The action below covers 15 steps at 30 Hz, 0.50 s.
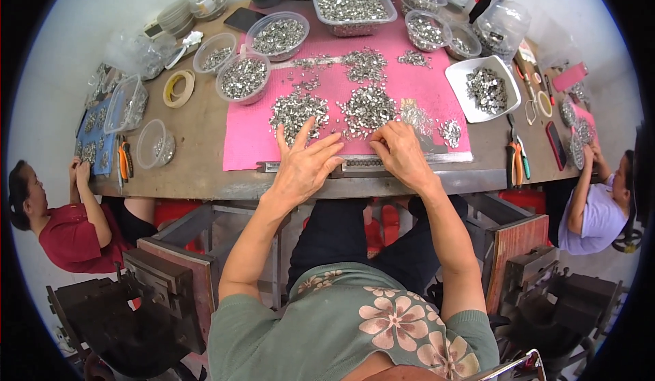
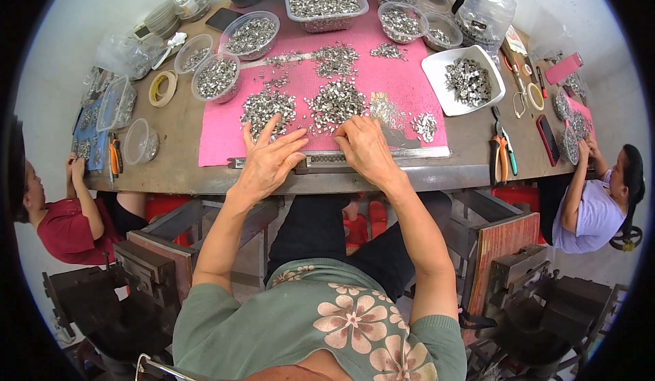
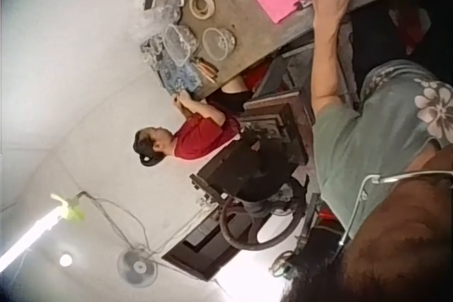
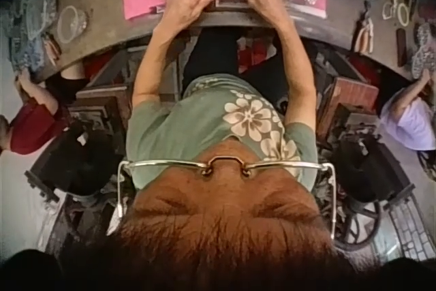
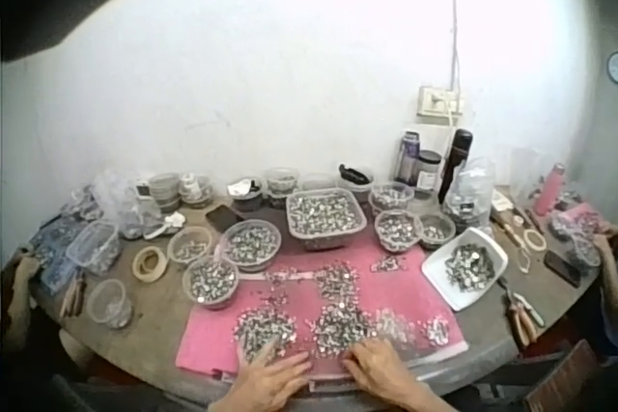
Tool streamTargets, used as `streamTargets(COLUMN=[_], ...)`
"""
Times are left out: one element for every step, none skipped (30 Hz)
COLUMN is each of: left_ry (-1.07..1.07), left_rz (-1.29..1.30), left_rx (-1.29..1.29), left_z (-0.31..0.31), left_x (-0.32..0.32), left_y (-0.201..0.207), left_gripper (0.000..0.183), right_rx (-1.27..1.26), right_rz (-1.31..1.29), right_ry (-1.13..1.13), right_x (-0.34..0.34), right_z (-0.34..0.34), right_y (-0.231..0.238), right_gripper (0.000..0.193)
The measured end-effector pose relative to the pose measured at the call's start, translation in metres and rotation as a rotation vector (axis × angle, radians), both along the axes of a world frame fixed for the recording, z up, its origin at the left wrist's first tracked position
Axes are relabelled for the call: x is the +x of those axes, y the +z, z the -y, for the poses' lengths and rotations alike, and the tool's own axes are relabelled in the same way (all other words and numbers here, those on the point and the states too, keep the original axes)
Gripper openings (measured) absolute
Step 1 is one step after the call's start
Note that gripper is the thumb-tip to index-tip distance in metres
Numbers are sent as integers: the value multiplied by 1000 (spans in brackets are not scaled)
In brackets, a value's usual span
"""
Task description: The person places small metal components into a grooved metal fixture by hand, positions the loaded fixture into a press machine, and turns the press wheel before returning to sorting and loading more components into the fixture.
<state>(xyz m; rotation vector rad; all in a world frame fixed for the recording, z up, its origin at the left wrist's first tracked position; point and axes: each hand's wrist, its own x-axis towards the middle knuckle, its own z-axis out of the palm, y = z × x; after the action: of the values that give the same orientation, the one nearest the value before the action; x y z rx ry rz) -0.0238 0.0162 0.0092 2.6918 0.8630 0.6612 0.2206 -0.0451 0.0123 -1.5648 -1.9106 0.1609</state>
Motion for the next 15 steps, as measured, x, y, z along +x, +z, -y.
streamTargets(left_ry=[28, 56, 115, 116, 171, 226, 235, 236, 230, 225, 224, 211, 197, 196, 177], left_rz=[51, 101, 194, 193, 206, 219, 274, 274, 247, 220, 221, 208, 195, 197, 182], left_rx=[-41, -83, 14, 15, -14, -44, 59, 59, 46, 33, 31, 49, 66, 65, 75], left_z=[0, 0, -1, -4, -6, -9, -12, -15, -18, -20, -23, -25, -28, -30, -32], left_x=[-3, -5, -3, -3, -4, -4, 0, 2, 4, 7, 10, 13, 15, 17, 17], left_y=[2, 3, 2, 2, 2, 1, 0, 0, 0, 0, 0, -1, -2, -4, -6], left_gripper=[31, 29, 22, 22, 18, 15, 11, 11, 11, 11, 11, 11, 11, 11, 10], right_rx=[-7, -14, -15, -5, 4, 4, 19, 34, 34, 47, 60, 59, 45, 31, 30], right_rz=[-55, -110, -111, -124, -137, -137, -182, -226, -225, -227, -229, -227, -181, -135, -133], right_ry=[7, 13, 16, 41, 66, 66, 67, 66, 65, 51, 35, 34, 37, 41, 40], right_x=[-4, -8, -13, -19, -23, -27, -31, -33, -31, -27, -22, -18, -13, -11, -11], right_z=[-3, -7, -11, -16, -19, -22, -25, -27, -28, -27, -27, -25, -24, -23, -22], right_y=[2, 3, 2, 1, 0, 0, 1, 1, 0, 0, -1, -2, -2, -2, -3], right_gripper=[9, 9, 9, 9, 9, 9, 10, 11, 11, 12, 12, 12, 13, 14, 14])
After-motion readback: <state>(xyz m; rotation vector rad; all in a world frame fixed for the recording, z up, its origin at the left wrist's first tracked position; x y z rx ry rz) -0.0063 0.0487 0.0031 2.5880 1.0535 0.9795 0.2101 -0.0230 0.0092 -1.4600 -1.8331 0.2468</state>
